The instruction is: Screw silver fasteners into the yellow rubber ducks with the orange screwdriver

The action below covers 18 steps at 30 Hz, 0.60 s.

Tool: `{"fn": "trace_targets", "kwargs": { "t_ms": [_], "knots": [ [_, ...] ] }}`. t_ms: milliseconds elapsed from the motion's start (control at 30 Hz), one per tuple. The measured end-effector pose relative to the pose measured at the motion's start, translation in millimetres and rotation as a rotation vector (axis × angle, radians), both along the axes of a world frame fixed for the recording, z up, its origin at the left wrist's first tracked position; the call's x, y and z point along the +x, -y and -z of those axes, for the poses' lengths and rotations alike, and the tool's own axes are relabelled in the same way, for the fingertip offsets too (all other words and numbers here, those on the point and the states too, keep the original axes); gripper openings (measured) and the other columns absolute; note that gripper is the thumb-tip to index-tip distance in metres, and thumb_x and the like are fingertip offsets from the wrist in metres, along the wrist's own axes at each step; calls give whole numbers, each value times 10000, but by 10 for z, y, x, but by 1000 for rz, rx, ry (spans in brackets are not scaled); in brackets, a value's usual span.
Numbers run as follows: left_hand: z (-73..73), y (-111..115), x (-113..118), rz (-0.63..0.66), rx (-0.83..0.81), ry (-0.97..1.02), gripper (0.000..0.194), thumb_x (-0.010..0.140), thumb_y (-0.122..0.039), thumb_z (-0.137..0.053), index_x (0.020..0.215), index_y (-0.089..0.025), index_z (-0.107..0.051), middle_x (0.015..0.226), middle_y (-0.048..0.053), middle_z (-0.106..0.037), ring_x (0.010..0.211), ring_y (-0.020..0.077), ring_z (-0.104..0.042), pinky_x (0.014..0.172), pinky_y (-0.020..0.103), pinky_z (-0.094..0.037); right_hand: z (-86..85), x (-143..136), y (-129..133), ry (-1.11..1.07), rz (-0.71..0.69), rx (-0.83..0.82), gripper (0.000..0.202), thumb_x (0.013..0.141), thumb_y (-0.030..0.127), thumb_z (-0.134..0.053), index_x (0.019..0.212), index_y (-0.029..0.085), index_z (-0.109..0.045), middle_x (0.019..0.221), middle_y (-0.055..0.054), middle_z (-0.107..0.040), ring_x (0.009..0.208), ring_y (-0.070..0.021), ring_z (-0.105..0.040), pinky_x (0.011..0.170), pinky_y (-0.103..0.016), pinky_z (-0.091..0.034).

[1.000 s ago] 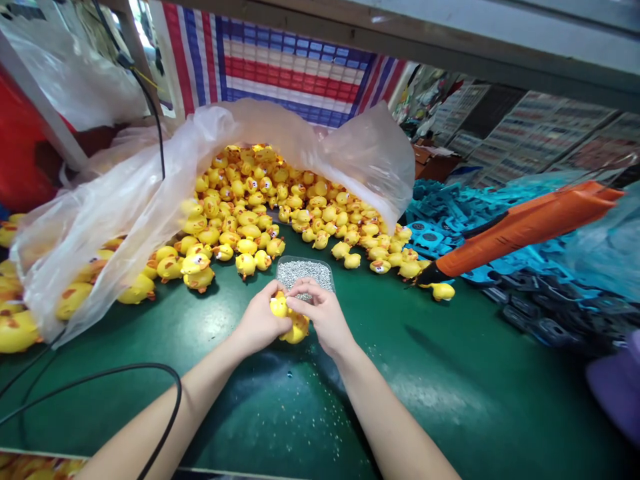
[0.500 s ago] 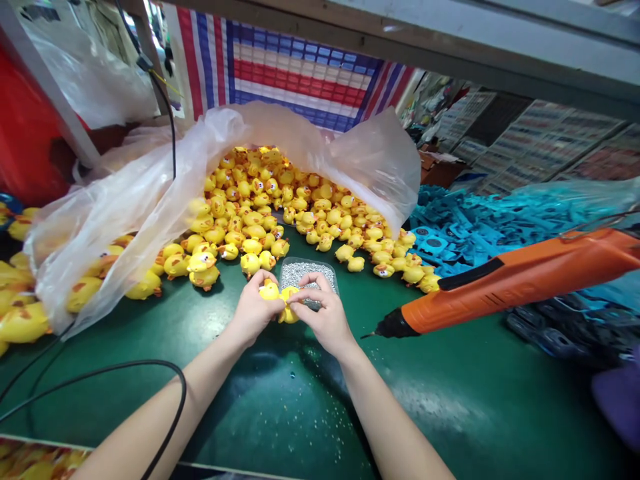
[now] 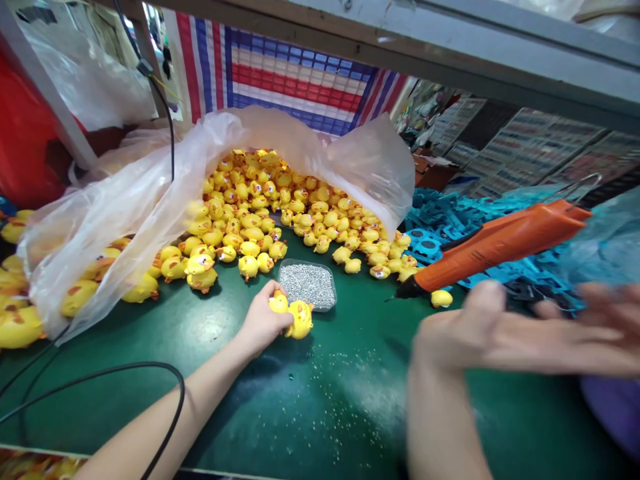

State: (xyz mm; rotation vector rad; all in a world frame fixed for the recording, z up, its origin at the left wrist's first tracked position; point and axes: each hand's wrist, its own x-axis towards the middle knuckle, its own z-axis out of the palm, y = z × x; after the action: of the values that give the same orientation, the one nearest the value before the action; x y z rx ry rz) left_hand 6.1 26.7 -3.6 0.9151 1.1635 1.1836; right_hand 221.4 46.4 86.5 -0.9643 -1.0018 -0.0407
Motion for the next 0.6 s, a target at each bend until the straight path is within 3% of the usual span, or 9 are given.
{"fn": "trace_targets", "kwargs": {
  "t_ms": [33, 67, 133, 200, 233, 333, 433, 500, 600],
  "knots": [
    [28, 20, 42, 16, 12, -24, 341, 454, -89, -542, 751, -215, -432, 570, -109, -432, 448, 53, -366, 414, 170, -304, -141, 204, -78, 78, 164, 183, 625, 578, 361, -780, 1151, 280, -546, 1492, -41, -327, 1476, -295, -84, 1139, -460, -179],
    [55, 44, 87, 35, 23, -46, 337, 448, -74, -534, 740, -211, -436, 568, -109, -418, 467, 54, -365, 430, 166, -298, -266, 384, -162, 124, 136, 195, 664, 525, 320, -813, 1138, 271, -565, 1454, -69, -399, 1469, -299, -150, 1110, -467, -218],
    [100, 96, 173, 84, 33, -74, 334, 441, -51, -529, 723, -206, -438, 569, -107, -399, 492, 54, -353, 452, 164, -286, -440, 631, -310, 8, -255, -144, 506, 531, 299, -819, 1001, 238, -641, 1280, -109, -578, 1286, -331, -475, 995, -503, -345],
    [132, 146, 245, 144, 21, -77, 339, 440, -44, -532, 719, -207, -430, 572, -109, -389, 496, 53, -335, 454, 168, -275, -497, 711, -385, -116, -412, -406, 436, 480, 254, -862, 863, 188, -665, 1049, -133, -681, 1022, -306, -642, 890, -513, -420],
    [143, 167, 273, 172, 11, -74, 344, 440, -43, -532, 721, -210, -424, 569, -111, -383, 494, 54, -328, 451, 170, -270, -486, 697, -387, -144, -409, -471, 432, 447, 238, -883, 813, 170, -664, 960, -133, -698, 921, -285, -667, 859, -513, -439],
    [161, 212, 322, 228, -19, -64, 359, 435, -43, -525, 728, -216, -410, 558, -116, -376, 493, 58, -309, 438, 178, -262, -360, 501, -277, -88, -406, -506, 444, 414, 266, -917, 760, 156, -661, 877, -104, -696, 778, -223, -669, 802, -465, -487],
    [165, 239, 339, 261, -40, -38, 364, 438, -56, -522, 738, -222, -401, 545, -120, -372, 495, 65, -298, 428, 185, -259, -187, 132, -72, -56, -656, -422, 574, 441, 501, -889, 869, 191, -664, 818, -25, -654, 632, -151, -619, 642, -362, -527],
    [170, 250, 344, 266, -36, -27, 363, 439, -62, -527, 740, -221, -399, 544, -120, -371, 498, 65, -296, 432, 185, -258, -86, -171, 77, -91, -819, -356, 583, 596, 653, -759, 967, 223, -627, 747, 6, -617, 600, -141, -592, 584, -331, -525],
    [188, 250, 348, 259, -15, -22, 360, 442, -70, -542, 741, -217, -405, 548, -120, -380, 502, 61, -299, 445, 184, -260, 8, -579, 277, -176, -839, -255, 495, 732, 649, -660, 1013, 253, -563, 654, 48, -564, 531, -124, -552, 564, -309, -517]
  ]
}}
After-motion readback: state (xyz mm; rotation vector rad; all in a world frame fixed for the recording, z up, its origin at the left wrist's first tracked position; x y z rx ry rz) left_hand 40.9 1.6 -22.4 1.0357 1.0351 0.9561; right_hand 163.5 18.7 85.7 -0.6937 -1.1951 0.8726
